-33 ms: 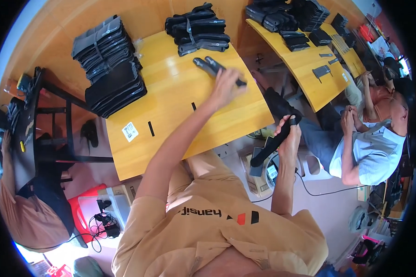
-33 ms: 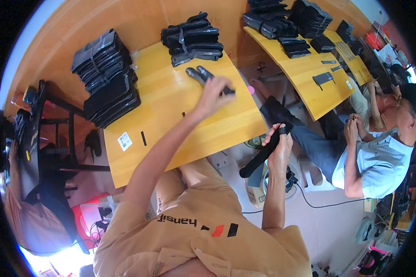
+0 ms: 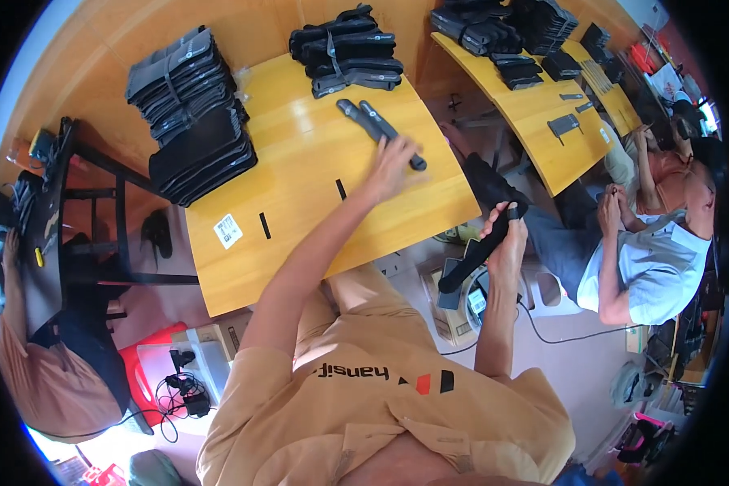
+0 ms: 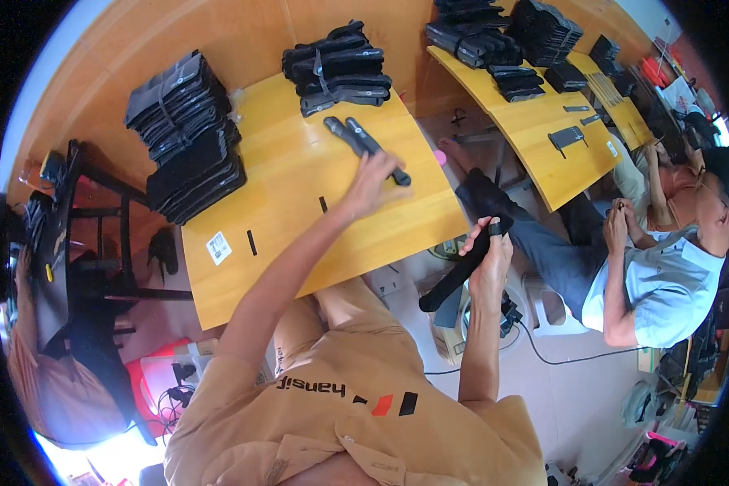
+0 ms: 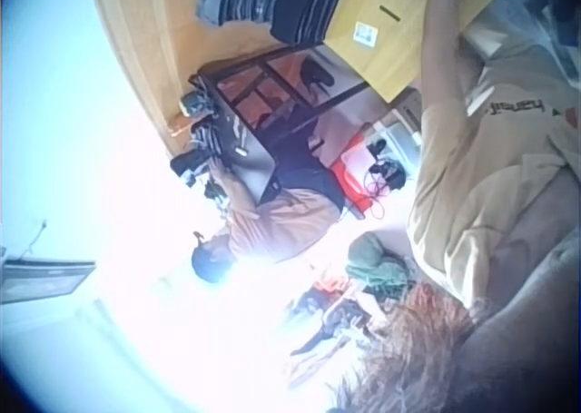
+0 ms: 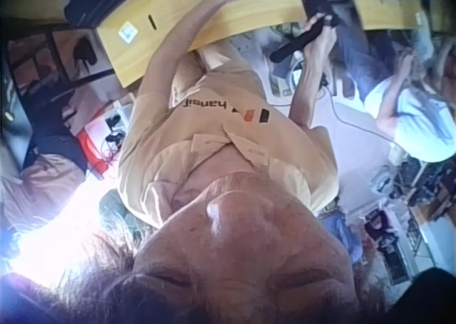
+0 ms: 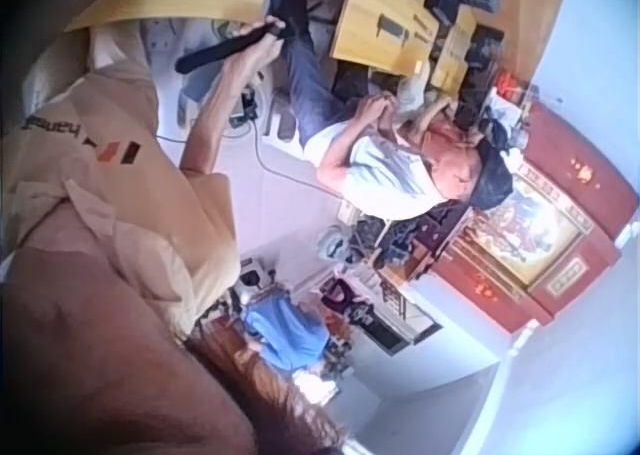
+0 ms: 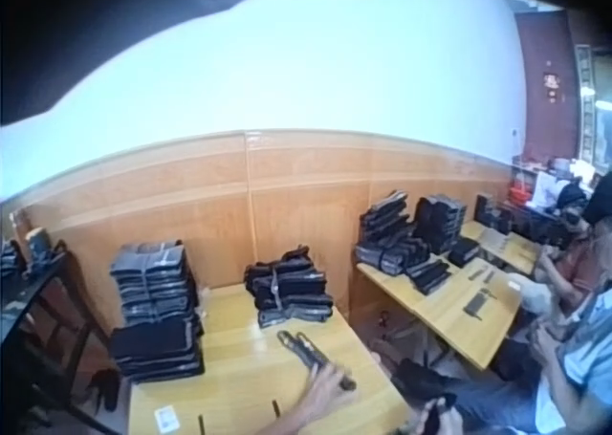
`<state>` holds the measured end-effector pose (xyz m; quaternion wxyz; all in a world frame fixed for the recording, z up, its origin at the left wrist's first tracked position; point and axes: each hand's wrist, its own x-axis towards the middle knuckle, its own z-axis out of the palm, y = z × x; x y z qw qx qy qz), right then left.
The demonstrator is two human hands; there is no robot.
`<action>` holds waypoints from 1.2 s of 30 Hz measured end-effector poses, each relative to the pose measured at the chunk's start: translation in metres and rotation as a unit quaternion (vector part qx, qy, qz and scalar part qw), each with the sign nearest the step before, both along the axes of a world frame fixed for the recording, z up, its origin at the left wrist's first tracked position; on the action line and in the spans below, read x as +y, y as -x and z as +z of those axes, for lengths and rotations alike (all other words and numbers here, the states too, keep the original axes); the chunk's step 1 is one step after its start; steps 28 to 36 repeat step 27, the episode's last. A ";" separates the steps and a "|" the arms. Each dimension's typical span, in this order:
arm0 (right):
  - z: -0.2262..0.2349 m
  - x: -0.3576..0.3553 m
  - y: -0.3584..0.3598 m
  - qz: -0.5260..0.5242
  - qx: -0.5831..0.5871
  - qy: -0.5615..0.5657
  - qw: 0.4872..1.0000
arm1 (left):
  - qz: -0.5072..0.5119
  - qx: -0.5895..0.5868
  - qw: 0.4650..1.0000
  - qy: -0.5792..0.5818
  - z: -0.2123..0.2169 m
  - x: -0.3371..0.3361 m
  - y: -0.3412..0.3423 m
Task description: Assembling and inspecting black textile straps by attaching plastic components.
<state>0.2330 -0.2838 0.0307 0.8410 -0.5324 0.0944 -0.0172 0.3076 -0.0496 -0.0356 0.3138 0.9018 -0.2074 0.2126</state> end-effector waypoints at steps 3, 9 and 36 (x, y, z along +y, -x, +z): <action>-0.002 -0.002 0.000 -0.004 0.005 -0.003 1.000 | -0.007 0.011 1.000 -0.005 -0.017 -0.005 0.021; 0.010 0.014 0.001 0.015 -0.019 0.025 0.999 | -0.077 0.118 0.988 0.070 -0.007 -0.009 0.028; 0.024 0.095 0.024 0.185 -0.068 0.022 0.980 | -0.632 0.155 0.473 0.594 0.282 -0.060 0.222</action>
